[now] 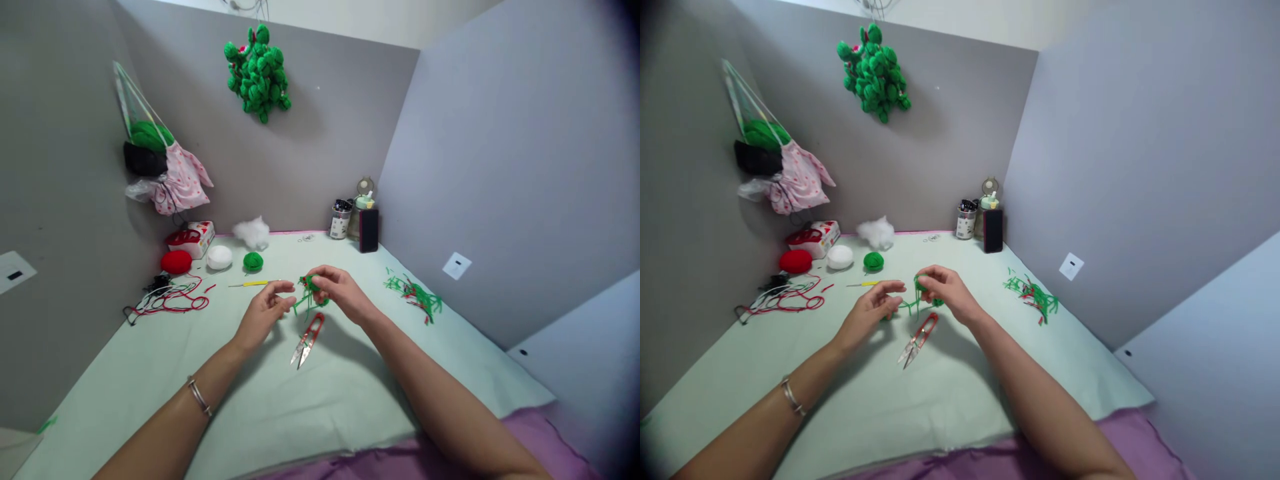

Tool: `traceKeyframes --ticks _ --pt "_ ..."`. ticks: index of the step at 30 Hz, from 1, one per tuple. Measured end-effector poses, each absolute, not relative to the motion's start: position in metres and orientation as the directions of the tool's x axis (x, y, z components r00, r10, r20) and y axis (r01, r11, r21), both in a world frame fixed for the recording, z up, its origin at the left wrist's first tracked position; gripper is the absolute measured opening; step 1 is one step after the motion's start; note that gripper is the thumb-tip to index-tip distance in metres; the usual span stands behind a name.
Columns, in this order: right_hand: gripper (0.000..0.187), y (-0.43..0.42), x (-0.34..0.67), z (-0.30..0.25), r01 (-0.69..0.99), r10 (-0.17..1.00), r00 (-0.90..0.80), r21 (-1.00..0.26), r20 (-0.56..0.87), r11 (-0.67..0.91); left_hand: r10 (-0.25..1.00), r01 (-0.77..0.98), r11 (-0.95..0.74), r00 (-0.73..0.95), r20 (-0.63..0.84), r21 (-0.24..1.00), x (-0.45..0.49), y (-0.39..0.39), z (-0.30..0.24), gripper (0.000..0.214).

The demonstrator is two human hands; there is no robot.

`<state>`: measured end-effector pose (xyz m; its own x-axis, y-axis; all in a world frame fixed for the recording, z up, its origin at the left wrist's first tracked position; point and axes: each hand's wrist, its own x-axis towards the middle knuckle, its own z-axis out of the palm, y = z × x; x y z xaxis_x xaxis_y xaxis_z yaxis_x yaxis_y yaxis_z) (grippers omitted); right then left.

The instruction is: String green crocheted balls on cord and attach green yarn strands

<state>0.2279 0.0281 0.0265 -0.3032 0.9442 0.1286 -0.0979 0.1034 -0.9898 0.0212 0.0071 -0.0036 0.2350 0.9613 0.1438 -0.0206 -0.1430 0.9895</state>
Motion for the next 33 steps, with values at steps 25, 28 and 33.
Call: traceKeyframes --ticks 25,28,33 --pt "0.009 0.049 0.200 -0.028 0.577 0.907 -0.359 -0.711 0.220 0.401 0.965 -0.589 0.119 0.258 0.047 0.800 -0.015 0.022 0.022 0.030" --pt "0.012 0.049 0.202 -0.026 0.559 0.911 -0.367 -0.738 0.190 0.379 0.962 -0.585 0.129 0.271 0.043 0.801 -0.014 0.023 0.020 0.029" --pt "0.030 0.051 0.233 0.003 0.326 0.913 -0.381 -0.903 0.144 0.279 0.966 -0.607 0.105 0.251 0.064 0.788 -0.015 0.024 0.019 0.030"
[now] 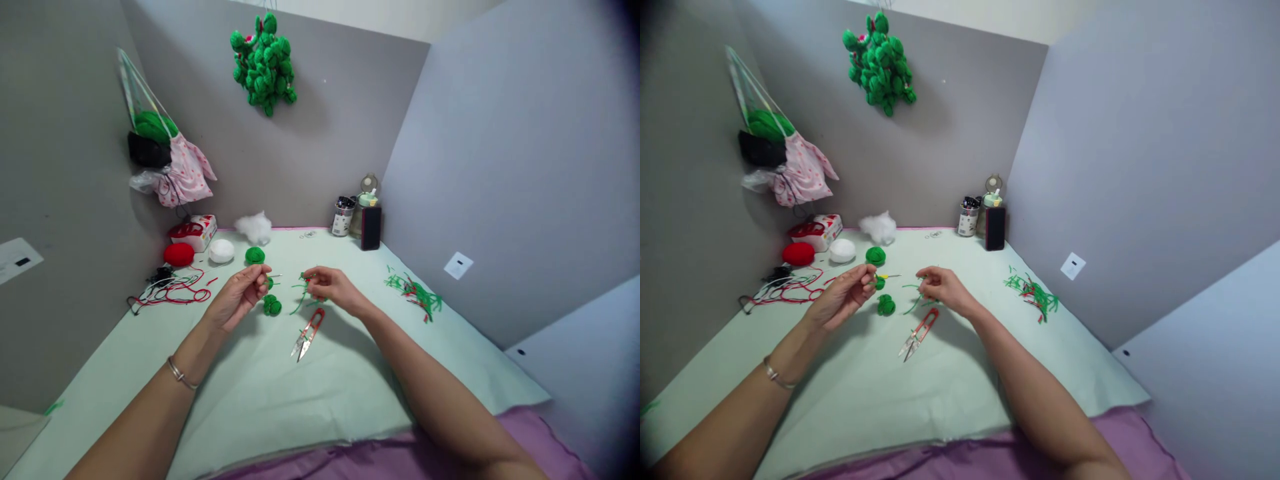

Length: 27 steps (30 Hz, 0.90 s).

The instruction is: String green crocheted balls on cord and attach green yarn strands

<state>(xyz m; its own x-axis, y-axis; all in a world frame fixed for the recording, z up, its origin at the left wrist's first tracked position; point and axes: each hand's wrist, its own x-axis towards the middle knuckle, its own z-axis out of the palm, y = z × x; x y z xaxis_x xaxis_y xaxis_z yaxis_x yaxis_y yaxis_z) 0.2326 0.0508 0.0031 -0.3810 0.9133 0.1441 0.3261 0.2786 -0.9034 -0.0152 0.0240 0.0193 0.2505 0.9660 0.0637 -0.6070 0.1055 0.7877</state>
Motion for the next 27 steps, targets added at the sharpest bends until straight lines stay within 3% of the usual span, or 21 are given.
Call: traceKeyframes --ticks 2,4,6,8,10,12,16,19,22,27 --pt "0.040 0.054 0.257 0.019 0.164 0.931 -0.314 -0.956 0.185 0.245 0.968 -0.609 0.100 0.244 0.066 0.787 -0.016 0.024 0.019 0.030" --pt "0.040 0.060 0.286 0.032 0.158 0.950 -0.179 -0.945 0.258 0.286 0.967 -0.604 0.099 0.246 0.067 0.791 -0.017 0.025 0.017 0.028" --pt "0.032 0.067 0.313 0.035 0.340 0.943 0.014 -0.888 0.333 0.309 0.963 -0.593 0.104 0.260 0.068 0.799 -0.018 0.025 0.015 0.027" --pt "0.023 0.075 0.332 0.030 0.683 0.860 0.162 -0.684 0.484 0.257 0.959 -0.577 0.110 0.277 0.067 0.810 -0.017 0.026 0.014 0.026" --pt "0.027 0.082 0.337 0.018 0.902 0.819 0.087 -0.394 0.567 0.177 0.954 -0.555 0.117 0.292 0.061 0.824 -0.016 0.025 0.013 0.026" --pt "0.032 0.089 0.327 0.004 0.954 0.862 -0.071 -0.219 0.501 0.206 0.951 -0.531 0.120 0.304 0.057 0.839 -0.015 0.024 0.012 0.027" --pt "0.038 0.106 0.283 -0.009 0.926 0.889 -0.310 -0.105 0.338 0.363 0.946 -0.486 0.136 0.324 0.033 0.863 -0.012 0.023 0.010 0.029" --pt "0.032 0.124 0.255 -0.007 0.890 0.870 -0.447 0.001 0.207 0.456 0.944 -0.478 0.147 0.329 0.021 0.866 -0.010 0.024 0.008 0.028" --pt "0.023 0.139 0.242 -0.001 0.857 0.852 -0.515 0.092 0.091 0.508 0.944 -0.490 0.151 0.329 0.022 0.859 -0.009 0.023 0.008 0.029" --pt "0.024 0.149 0.245 0.005 0.826 0.838 -0.545 0.170 -0.006 0.538 0.933 -0.464 0.152 0.358 0.028 0.873 -0.007 0.020 0.012 0.034"
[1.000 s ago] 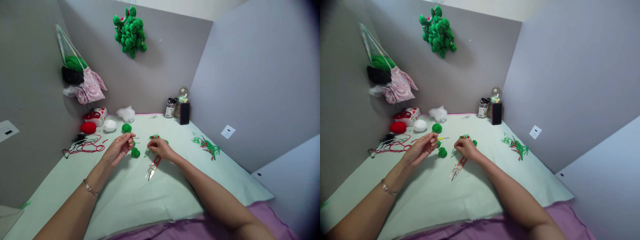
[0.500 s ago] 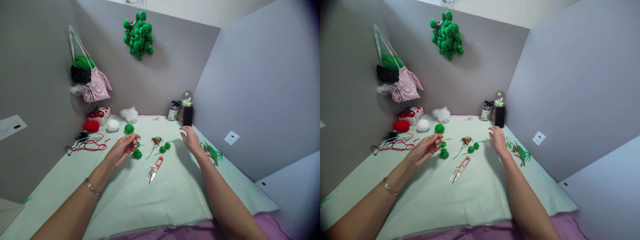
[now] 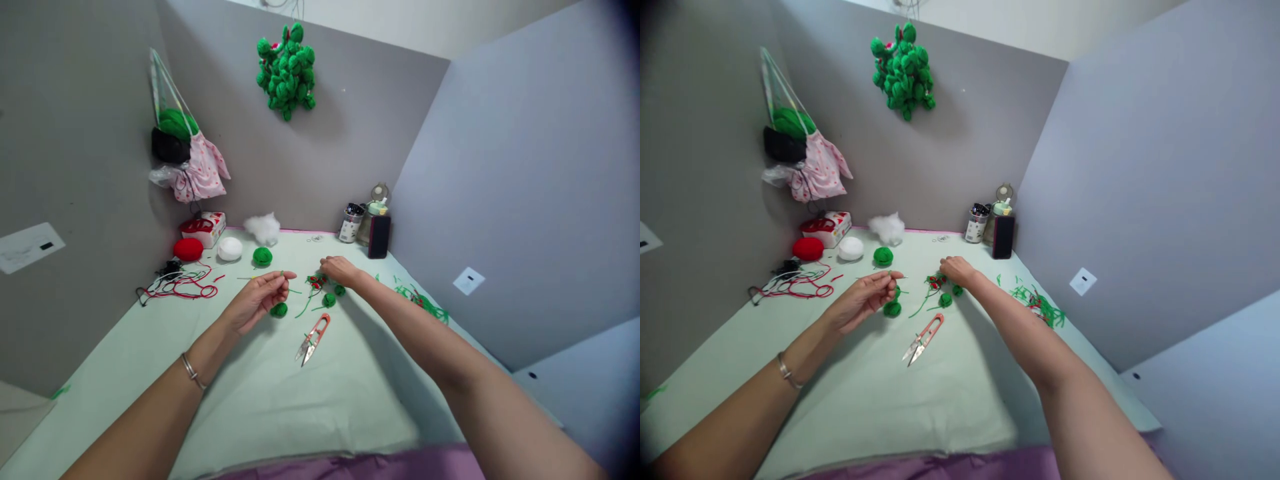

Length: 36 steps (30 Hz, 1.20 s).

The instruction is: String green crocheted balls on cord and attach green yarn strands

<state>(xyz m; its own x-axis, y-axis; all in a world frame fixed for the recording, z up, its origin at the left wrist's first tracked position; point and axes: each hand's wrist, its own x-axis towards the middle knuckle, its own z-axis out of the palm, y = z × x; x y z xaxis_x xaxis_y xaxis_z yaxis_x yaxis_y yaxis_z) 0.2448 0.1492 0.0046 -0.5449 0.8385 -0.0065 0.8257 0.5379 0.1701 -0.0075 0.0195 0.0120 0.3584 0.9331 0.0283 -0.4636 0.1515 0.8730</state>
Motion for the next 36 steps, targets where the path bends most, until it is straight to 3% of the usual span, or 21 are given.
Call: traceKeyframes --ticks 5,10,12,13,15,17,25,30,36 --pt "0.020 0.143 0.254 0.012 0.878 0.887 -0.461 0.159 0.028 0.451 0.942 -0.364 0.102 0.334 0.027 0.926 -0.007 0.018 0.012 0.034" --pt "0.023 0.122 0.259 0.017 0.949 0.935 -0.312 0.006 0.169 0.315 0.939 -0.289 0.028 0.337 0.074 0.957 -0.002 0.015 0.012 0.031" --pt "0.025 0.104 0.255 0.015 0.924 0.932 -0.289 -0.190 0.220 0.332 0.930 -0.279 0.026 0.359 0.079 0.960 0.001 0.014 0.013 0.030" --pt "0.024 0.094 0.252 0.013 0.848 0.930 -0.267 -0.396 0.251 0.351 0.924 -0.276 0.031 0.375 0.078 0.961 0.002 0.013 0.014 0.029" --pt "0.016 0.072 0.244 0.013 0.570 0.935 -0.228 -0.742 0.270 0.353 0.911 -0.268 0.034 0.405 0.080 0.963 0.005 0.010 0.014 0.026" --pt "0.009 0.053 0.235 0.016 0.340 0.946 -0.206 -0.889 0.249 0.308 0.898 -0.245 0.030 0.432 0.082 0.969 0.007 0.008 0.015 0.023" --pt "0.026 0.020 0.212 0.028 -0.024 0.948 -0.279 -0.988 0.152 0.152 0.875 -0.048 -0.059 0.478 0.075 0.997 0.009 0.001 0.015 0.029" --pt "0.033 0.010 0.197 0.019 -0.063 0.909 -0.417 -0.997 -0.014 -0.044 0.844 -0.052 -0.057 0.532 0.077 0.997 0.011 0.001 0.015 0.029" --pt "0.032 0.012 0.193 0.010 -0.113 0.923 -0.384 -0.993 0.007 -0.039 0.885 -0.133 -0.063 0.451 0.117 0.989 0.010 0.004 0.013 0.030"
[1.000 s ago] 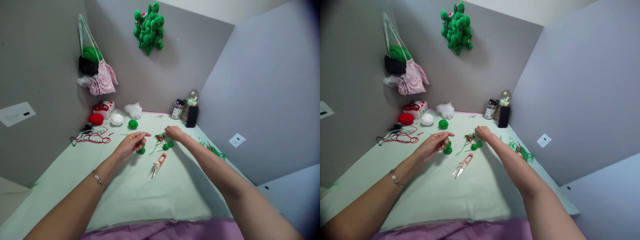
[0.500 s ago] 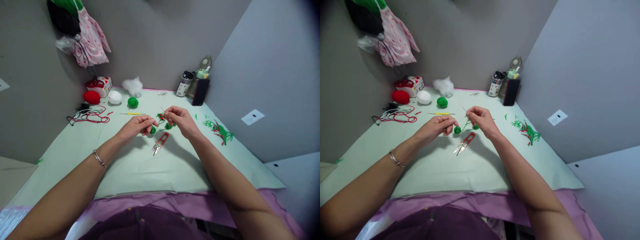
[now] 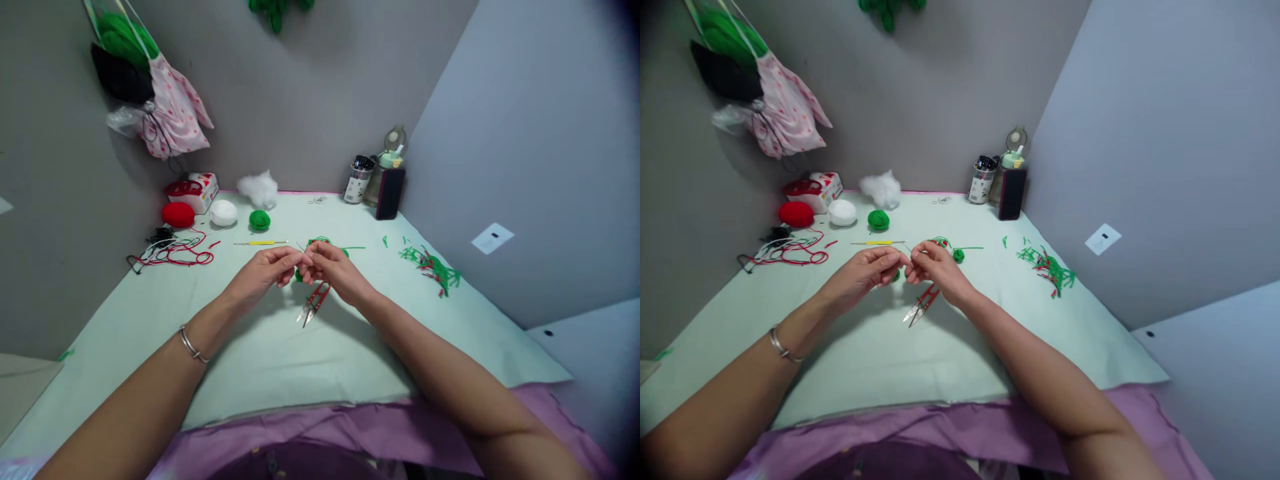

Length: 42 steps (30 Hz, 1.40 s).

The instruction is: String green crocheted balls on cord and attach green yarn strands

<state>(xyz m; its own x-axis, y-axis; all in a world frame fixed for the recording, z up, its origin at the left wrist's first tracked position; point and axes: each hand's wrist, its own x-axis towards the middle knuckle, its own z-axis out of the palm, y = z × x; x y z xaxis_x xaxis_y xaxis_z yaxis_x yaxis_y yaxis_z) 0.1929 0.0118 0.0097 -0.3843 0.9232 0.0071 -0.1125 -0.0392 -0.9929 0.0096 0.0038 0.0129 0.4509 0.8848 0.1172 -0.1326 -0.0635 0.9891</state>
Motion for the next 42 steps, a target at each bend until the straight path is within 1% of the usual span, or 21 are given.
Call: traceKeyframes --ticks 2,4,6,8,10,12,14,18,23,26,29,34,39,42 --pt "0.032 0.013 0.193 0.009 -0.132 0.925 -0.379 -0.990 0.001 -0.053 0.909 -0.177 -0.074 0.392 0.139 0.981 0.010 0.004 0.013 0.029" --pt "0.032 0.014 0.195 0.009 -0.147 0.930 -0.367 -0.987 -0.002 -0.060 0.915 -0.249 -0.053 0.376 0.147 0.967 0.011 0.005 0.013 0.029" --pt "0.030 0.016 0.197 0.011 -0.152 0.949 -0.316 -0.988 0.014 -0.036 0.913 -0.314 -0.016 0.382 0.142 0.949 0.011 0.005 0.014 0.031" --pt "0.027 0.017 0.200 0.014 -0.155 0.964 -0.260 -0.988 0.048 0.007 0.926 -0.336 -0.024 0.348 0.148 0.941 0.012 0.004 0.014 0.031" --pt "0.025 0.016 0.201 0.018 -0.160 0.968 -0.235 -0.986 0.084 0.047 0.948 -0.271 -0.092 0.270 0.167 0.958 0.013 0.004 0.013 0.029" --pt "0.023 0.013 0.202 0.023 -0.161 0.963 -0.238 -0.983 0.125 0.087 0.957 -0.145 -0.186 0.197 0.212 0.972 0.015 0.002 0.009 0.027" --pt "0.023 0.009 0.200 0.027 -0.128 0.956 -0.242 -0.982 0.169 0.141 0.947 -0.028 -0.277 0.161 0.278 0.960 0.017 0.000 0.005 0.028" --pt "0.016 0.002 0.195 0.030 -0.004 0.943 -0.229 -0.969 0.241 0.246 0.897 0.079 -0.423 0.177 0.405 0.903 0.020 -0.003 -0.003 0.034" --pt "0.016 0.000 0.193 0.025 0.089 0.934 -0.201 -0.944 0.294 0.316 0.843 0.175 -0.528 0.225 0.488 0.831 0.022 -0.005 -0.008 0.037" --pt "0.018 0.000 0.194 0.022 0.136 0.932 -0.203 -0.934 0.300 0.330 0.823 0.213 -0.563 0.234 0.518 0.799 0.024 -0.006 -0.011 0.037" --pt "0.020 0.000 0.195 0.021 0.159 0.928 -0.207 -0.925 0.311 0.345 0.822 0.247 -0.564 0.252 0.510 0.788 0.025 -0.006 -0.013 0.039" --pt "0.016 0.000 0.195 0.022 0.207 0.921 -0.204 -0.905 0.332 0.372 0.818 0.266 -0.570 0.263 0.511 0.777 0.024 -0.005 -0.017 0.043" --pt "0.016 -0.001 0.194 0.025 0.229 0.923 -0.200 -0.901 0.328 0.369 0.820 0.285 -0.570 0.258 0.512 0.771 0.024 -0.004 -0.017 0.043" --pt "0.017 -0.001 0.195 0.025 0.222 0.933 -0.202 -0.914 0.296 0.339 0.815 0.282 -0.578 0.257 0.520 0.766 0.025 -0.004 -0.017 0.043"
